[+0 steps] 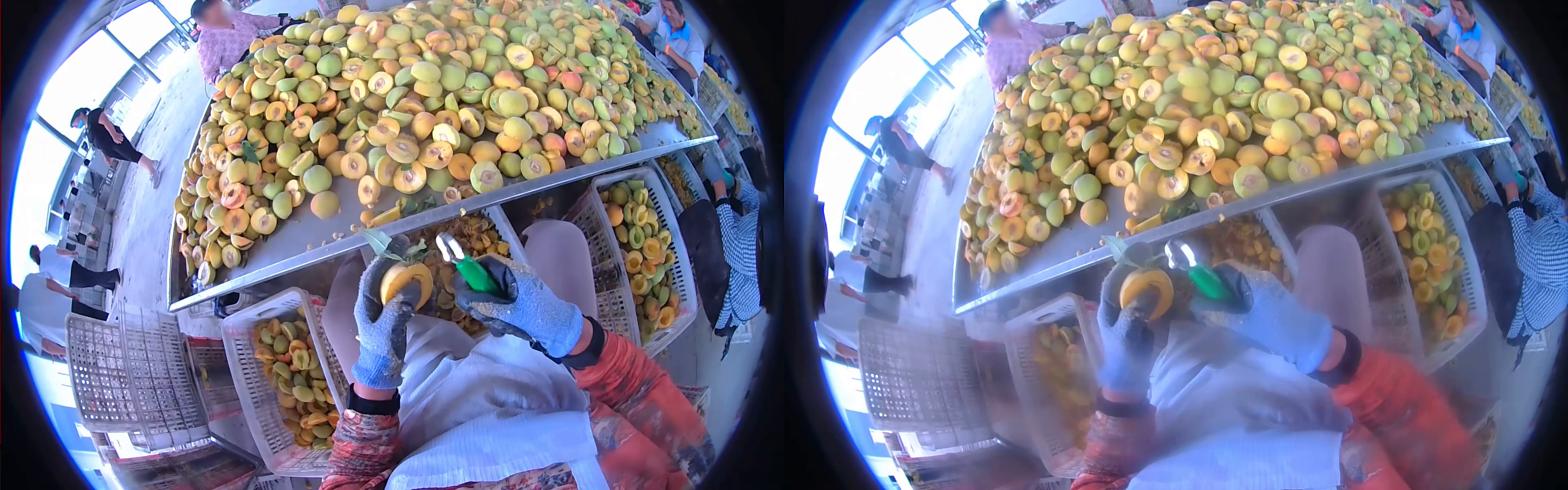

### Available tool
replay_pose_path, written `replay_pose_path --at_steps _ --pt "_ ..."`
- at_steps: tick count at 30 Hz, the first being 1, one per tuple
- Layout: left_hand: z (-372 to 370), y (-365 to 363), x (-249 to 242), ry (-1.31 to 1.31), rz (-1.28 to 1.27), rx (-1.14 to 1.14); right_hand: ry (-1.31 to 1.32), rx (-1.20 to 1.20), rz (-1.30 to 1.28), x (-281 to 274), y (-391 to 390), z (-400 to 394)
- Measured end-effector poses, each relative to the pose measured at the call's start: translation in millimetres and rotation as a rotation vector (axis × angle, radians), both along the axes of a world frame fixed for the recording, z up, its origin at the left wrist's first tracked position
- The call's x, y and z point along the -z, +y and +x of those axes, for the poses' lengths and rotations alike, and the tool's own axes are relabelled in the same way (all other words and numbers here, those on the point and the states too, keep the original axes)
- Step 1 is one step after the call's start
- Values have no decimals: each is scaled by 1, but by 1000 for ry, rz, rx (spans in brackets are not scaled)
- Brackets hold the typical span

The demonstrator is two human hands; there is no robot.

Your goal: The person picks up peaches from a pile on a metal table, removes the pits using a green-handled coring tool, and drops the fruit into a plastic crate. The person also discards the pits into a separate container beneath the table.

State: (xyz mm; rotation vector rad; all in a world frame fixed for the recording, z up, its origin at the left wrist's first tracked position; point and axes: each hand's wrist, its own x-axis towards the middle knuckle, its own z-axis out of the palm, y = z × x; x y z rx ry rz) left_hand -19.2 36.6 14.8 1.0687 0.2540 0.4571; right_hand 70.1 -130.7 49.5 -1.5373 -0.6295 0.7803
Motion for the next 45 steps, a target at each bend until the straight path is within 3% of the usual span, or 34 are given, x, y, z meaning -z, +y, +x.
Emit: replay_pose_path --at_steps 3,4,5,7,11,15,18,21,23,27,31,36,38,40,43,45 --pt "0 -5 -6 212 180 53 -470 256 69 5 5 2" --pt "2 -3 -2 188 265 112 -494 281 122 0 8 -1" --pt "3 -6 -1 190 263 112 -492 281 120 0 12 0" --pt "1 -11 0 199 27 159 -954 233 132 -1 20 3" --pt "5 -8 -3 272 67 258 -1046 216 75 17 32 7" --pt "7 -12 -2 381 195 193 -1128 132 -99 23 35 5" --pt "8 -11 -4 485 135 229 -1167 122 -168 19 32 6" --pt "9 -6 -10 481 20 329 -994 -35 -150 22 25 15" --pt "10 -13 -21 528 27 312 -859 -9 -115 20 23 20" --pt "17 -18 -26 460 11 266 -870 153 -93 21 30 20" --pt "20 -17 -20 332 -115 241 -715 253 -43 24 39 21" --pt "20 -15 -15 368 30 205 -665 247 -96 33 42 20" --pt "17 -10 -15 364 -23 237 -645 245 -101 30 40 25" --pt "14 -3 -25 365 -150 285 242 232 174 19 35 37" --pt "10 7 -22 263 -198 276 441 162 33 7 12 57" --pt "11 12 -15 206 -200 273 323 171 40 26 10 58"
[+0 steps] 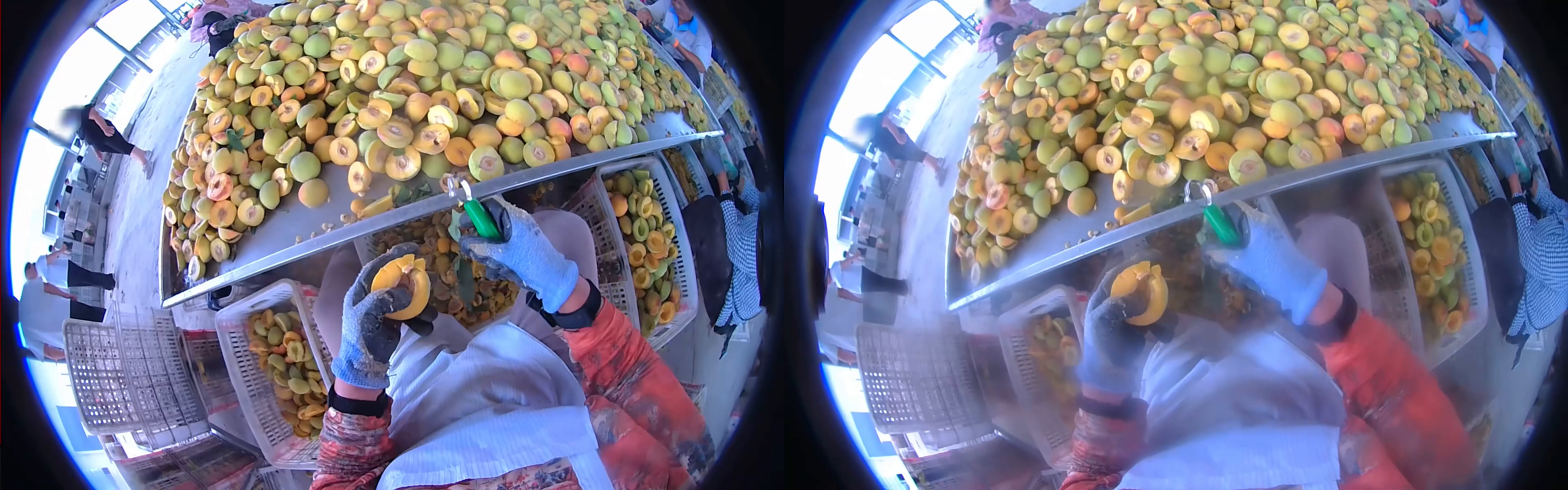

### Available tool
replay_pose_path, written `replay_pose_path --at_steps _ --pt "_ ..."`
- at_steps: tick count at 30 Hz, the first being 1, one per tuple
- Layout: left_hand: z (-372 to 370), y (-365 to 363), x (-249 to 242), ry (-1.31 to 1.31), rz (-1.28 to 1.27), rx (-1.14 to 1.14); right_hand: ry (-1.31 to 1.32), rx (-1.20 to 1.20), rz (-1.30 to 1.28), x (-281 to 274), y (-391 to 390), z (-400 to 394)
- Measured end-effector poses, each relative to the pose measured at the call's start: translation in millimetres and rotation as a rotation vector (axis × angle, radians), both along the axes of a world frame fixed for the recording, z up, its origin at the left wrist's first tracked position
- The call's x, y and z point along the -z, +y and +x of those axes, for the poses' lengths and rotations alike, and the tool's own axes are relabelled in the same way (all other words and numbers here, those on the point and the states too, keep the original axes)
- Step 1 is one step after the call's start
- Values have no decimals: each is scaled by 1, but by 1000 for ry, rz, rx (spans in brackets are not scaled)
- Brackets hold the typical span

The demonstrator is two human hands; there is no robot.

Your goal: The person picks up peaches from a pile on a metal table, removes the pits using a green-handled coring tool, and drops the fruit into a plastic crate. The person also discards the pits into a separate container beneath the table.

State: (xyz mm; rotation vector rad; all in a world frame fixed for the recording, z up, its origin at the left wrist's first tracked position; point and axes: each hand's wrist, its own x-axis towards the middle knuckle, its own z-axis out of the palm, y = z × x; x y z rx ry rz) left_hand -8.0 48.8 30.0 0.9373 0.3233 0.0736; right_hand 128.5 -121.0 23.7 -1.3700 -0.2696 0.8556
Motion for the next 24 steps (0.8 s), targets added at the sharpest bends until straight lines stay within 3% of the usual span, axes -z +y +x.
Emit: replay_pose_path --at_steps 2,3,6,8,10,11,12,14,16,18,20,22,24 --pt "4 1 0 63 -91 -110 -1038 72 -391 8 0 -1" --pt "3 7 5 54 -149 -62 -942 121 -253 9 2 -6" --pt "2 8 16 109 -161 -115 -1037 -79 -297 -11 1 -33" --pt "1 -1 6 73 -64 -138 -1116 -32 -265 -3 9 -40" --pt "0 -8 -1 17 322 -116 -1071 116 -112 -2 19 -44" --pt "1 -7 10 -44 38 -75 -1068 106 -34 0 24 -44" --pt "-2 -7 17 -43 39 -74 -1067 107 -34 -3 25 -45" --pt "-6 -10 21 67 100 -28 -1327 -107 -288 -10 26 -49" --pt "-7 -10 14 121 157 7 -1197 -36 -169 -1 30 -44" --pt "-10 -10 13 112 82 87 -837 -163 -74 3 27 -37" --pt "-9 -18 19 62 49 30 -771 -211 -132 0 24 -37" --pt "-4 -26 15 180 225 2 -1129 -121 -307 2 26 -46" --pt "1 -26 16 194 240 31 -1160 -80 -304 -2 28 -47"
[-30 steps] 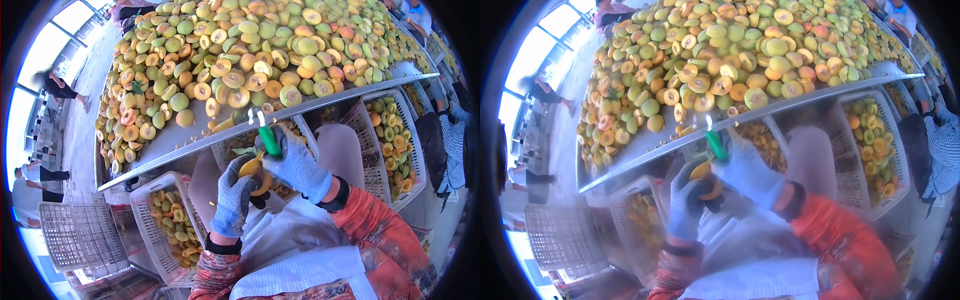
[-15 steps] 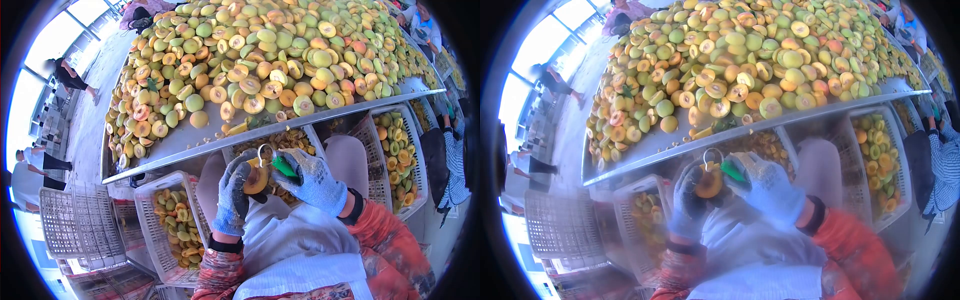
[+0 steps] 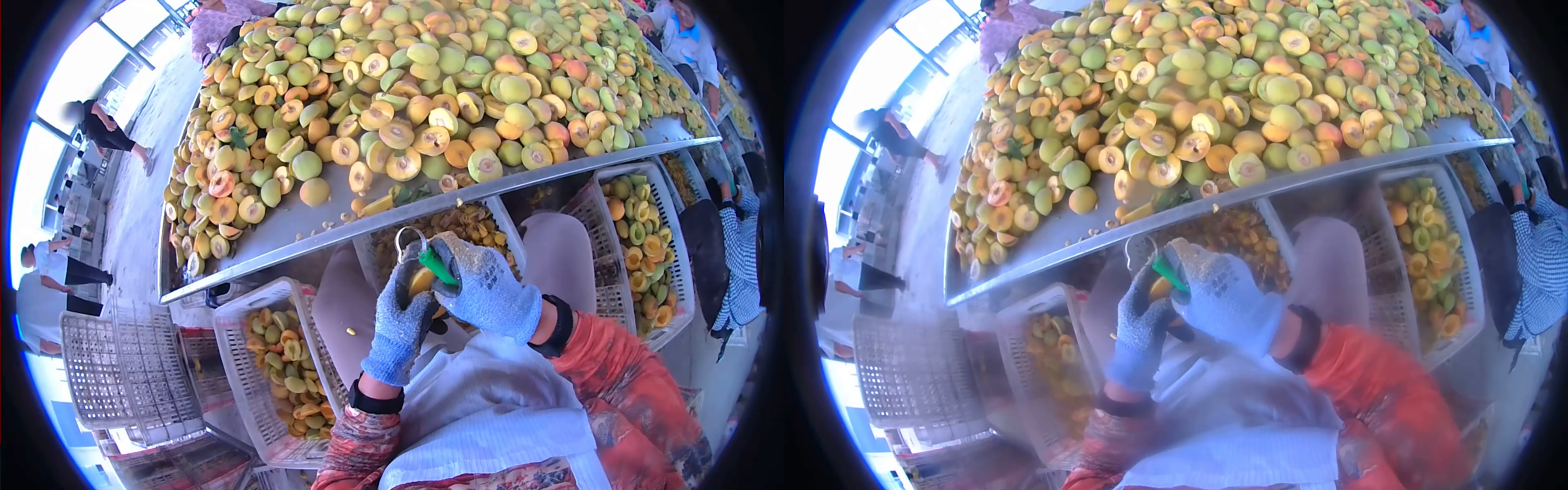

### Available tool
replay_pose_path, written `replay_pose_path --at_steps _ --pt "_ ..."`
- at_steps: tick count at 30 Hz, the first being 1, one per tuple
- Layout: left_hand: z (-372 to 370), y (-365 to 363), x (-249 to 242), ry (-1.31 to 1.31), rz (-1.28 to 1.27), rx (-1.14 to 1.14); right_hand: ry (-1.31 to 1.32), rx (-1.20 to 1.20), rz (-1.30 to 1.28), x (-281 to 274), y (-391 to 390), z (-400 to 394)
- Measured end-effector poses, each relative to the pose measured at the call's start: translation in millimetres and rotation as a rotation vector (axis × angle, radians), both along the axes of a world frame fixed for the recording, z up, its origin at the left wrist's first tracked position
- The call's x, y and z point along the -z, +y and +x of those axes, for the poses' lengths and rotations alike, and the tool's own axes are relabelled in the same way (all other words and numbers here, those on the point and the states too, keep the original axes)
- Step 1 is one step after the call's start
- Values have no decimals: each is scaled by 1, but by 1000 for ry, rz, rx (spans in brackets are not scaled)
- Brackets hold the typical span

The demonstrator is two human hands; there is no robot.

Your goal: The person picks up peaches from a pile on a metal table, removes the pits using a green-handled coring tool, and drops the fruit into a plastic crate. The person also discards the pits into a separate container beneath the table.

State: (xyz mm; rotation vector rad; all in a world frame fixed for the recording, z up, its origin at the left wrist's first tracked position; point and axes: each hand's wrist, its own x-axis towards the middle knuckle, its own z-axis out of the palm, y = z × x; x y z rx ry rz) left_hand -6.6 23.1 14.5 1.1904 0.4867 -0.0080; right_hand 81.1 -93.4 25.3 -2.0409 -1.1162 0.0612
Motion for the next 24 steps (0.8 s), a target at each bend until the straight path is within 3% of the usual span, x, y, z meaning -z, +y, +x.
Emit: replay_pose_path --at_steps 2,3,4,6,7,8,10,11,13,15,20,24 --pt "6 0 12 -81 130 -96 221 -90 156 -13 0 -6" --pt "13 9 33 -224 435 -85 185 -94 208 -21 1 -16" --pt "7 14 48 -230 439 -91 179 -99 211 -24 1 -11" --pt "4 12 9 -101 -172 -129 388 -73 362 -28 -2 6" --pt "2 18 15 -196 -247 -170 223 63 142 -28 -10 22" --pt "2 23 8 -148 -207 -168 218 47 144 -17 -20 29" --pt "1 35 9 -170 -347 -262 -108 159 -117 9 -27 38" --pt "1 37 7 -177 -346 -276 -115 98 -39 4 -27 28" --pt "-3 34 2 -173 73 -164 -133 -8 -128 -7 -25 0" --pt "1 33 10 -210 117 -168 -191 -114 -247 -9 -18 -8" --pt "-1 17 -7 -197 67 -244 -130 -102 -259 -11 -10 -11" --pt "-5 13 -12 -237 201 -274 -36 -94 -256 -12 -9 -15"
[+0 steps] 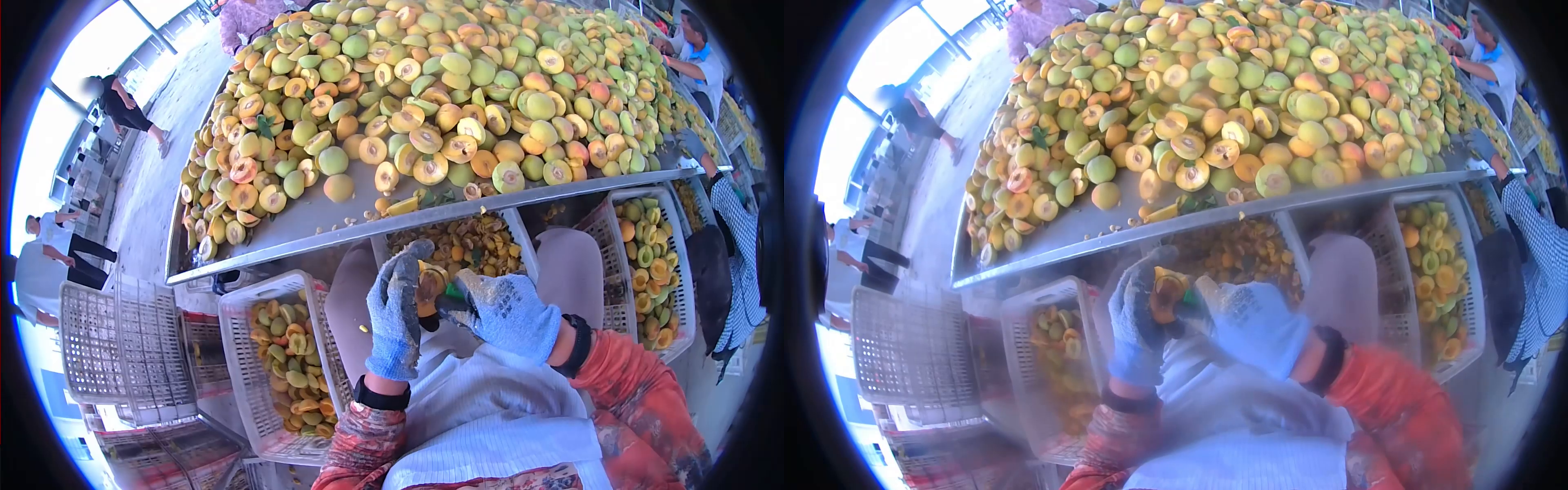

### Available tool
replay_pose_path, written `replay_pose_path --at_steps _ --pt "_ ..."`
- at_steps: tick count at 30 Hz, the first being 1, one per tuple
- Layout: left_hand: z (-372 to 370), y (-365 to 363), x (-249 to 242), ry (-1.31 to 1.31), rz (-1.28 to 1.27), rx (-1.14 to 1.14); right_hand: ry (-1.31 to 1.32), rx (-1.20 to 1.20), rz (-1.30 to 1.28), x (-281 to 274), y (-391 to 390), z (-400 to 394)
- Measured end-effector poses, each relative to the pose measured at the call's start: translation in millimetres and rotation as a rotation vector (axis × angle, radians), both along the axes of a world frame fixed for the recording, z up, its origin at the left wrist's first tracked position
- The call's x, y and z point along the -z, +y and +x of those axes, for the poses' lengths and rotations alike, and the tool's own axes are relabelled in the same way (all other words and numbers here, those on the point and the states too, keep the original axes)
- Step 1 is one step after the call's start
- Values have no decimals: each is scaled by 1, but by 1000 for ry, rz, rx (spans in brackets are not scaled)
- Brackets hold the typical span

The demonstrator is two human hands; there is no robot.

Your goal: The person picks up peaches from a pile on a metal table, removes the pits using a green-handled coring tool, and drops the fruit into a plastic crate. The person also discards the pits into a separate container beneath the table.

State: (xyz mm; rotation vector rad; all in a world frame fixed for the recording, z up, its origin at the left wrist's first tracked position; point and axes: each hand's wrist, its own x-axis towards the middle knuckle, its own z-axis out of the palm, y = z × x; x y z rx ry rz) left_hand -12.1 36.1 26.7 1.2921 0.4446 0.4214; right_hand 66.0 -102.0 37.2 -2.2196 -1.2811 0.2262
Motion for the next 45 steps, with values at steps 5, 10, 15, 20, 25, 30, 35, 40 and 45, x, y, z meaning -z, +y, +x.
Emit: replay_pose_path --at_steps 5,10,15,20,25,30,35,40,45 --pt "-5 -4 1 -92 199 -75 116 -26 125 3 0 -9" --pt "-10 -7 8 -141 189 -105 296 -4 113 2 1 -16" --pt "-16 -11 4 -129 110 -161 1198 58 -34 -23 3 -18" --pt "-16 -9 8 -71 61 -115 234 -135 213 30 0 -17" --pt "-17 -8 5 -203 269 -129 1537 5 72 -12 1 -19" --pt "-12 2 25 22 138 -132 1383 -6 -98 18 1 -3" --pt "14 5 27 -22 301 -168 75 187 -106 30 6 -27" --pt "14 -10 7 98 174 -132 256 94 74 37 -4 -22" --pt "20 10 27 28 497 -28 379 -14 -24 36 -2 -12"
